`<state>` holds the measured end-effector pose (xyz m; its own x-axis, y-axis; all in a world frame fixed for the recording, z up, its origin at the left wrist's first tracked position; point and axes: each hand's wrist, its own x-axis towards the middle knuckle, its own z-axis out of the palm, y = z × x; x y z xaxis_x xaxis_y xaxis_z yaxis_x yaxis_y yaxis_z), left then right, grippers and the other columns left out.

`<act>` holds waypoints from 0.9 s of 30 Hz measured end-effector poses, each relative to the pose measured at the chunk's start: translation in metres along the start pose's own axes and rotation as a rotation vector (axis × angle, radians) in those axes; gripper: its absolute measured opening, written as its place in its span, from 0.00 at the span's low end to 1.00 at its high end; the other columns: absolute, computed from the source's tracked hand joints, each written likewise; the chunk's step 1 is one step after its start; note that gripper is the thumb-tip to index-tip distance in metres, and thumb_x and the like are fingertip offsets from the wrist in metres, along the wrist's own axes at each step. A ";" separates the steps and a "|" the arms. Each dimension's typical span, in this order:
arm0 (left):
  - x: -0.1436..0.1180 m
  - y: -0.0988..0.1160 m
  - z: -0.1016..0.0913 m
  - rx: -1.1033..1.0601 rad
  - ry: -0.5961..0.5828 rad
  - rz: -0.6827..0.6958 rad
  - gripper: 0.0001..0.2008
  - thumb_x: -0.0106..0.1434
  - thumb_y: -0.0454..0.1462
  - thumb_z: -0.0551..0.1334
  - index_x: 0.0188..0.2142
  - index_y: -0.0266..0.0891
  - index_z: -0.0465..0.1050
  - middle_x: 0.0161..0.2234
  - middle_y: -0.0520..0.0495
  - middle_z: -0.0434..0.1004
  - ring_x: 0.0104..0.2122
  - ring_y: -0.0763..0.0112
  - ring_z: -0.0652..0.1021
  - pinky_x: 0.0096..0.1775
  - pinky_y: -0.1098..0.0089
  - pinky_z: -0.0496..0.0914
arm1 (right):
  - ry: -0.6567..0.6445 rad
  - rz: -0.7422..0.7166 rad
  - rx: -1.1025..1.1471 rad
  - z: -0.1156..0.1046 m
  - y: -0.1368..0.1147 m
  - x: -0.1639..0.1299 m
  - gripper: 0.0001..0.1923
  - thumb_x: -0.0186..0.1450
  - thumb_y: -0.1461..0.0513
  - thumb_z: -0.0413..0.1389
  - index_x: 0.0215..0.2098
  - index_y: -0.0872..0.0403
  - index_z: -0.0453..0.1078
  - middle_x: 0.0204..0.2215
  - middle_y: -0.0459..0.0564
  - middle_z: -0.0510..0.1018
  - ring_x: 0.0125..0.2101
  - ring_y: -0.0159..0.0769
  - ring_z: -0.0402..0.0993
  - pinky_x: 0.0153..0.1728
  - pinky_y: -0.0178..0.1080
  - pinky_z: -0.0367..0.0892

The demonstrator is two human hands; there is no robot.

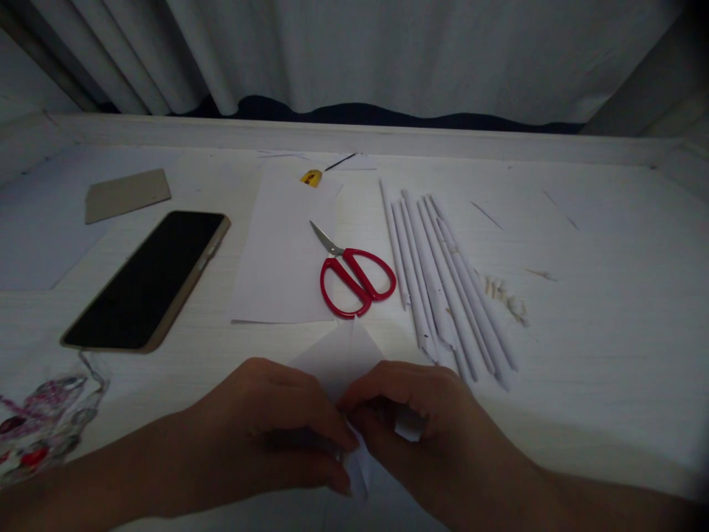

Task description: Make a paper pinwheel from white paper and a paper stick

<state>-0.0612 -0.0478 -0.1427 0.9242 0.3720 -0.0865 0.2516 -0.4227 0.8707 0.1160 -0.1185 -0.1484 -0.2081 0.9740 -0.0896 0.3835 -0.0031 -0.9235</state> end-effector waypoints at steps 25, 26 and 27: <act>-0.001 0.000 -0.001 -0.002 -0.014 -0.016 0.07 0.55 0.40 0.63 0.33 0.42 0.73 0.27 0.51 0.77 0.27 0.74 0.76 0.29 0.80 0.67 | -0.007 0.017 -0.003 0.000 -0.001 -0.002 0.14 0.55 0.72 0.52 0.33 0.49 0.72 0.25 0.40 0.77 0.24 0.27 0.72 0.25 0.29 0.65; -0.001 0.000 -0.001 -0.005 -0.010 -0.014 0.07 0.55 0.40 0.63 0.33 0.42 0.73 0.27 0.52 0.77 0.26 0.75 0.76 0.29 0.80 0.68 | -0.003 0.009 -0.003 0.000 -0.001 -0.003 0.14 0.54 0.72 0.52 0.33 0.49 0.72 0.25 0.40 0.77 0.24 0.27 0.72 0.25 0.29 0.65; -0.001 0.000 -0.001 -0.008 -0.011 -0.013 0.06 0.54 0.40 0.64 0.33 0.42 0.73 0.27 0.52 0.77 0.26 0.76 0.76 0.29 0.80 0.67 | 0.000 0.002 -0.004 0.000 -0.001 -0.003 0.14 0.54 0.72 0.52 0.33 0.49 0.72 0.25 0.39 0.77 0.25 0.27 0.72 0.26 0.28 0.65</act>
<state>-0.0623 -0.0477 -0.1418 0.9241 0.3680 -0.1030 0.2610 -0.4111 0.8734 0.1165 -0.1217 -0.1474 -0.2073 0.9740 -0.0916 0.3879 -0.0041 -0.9217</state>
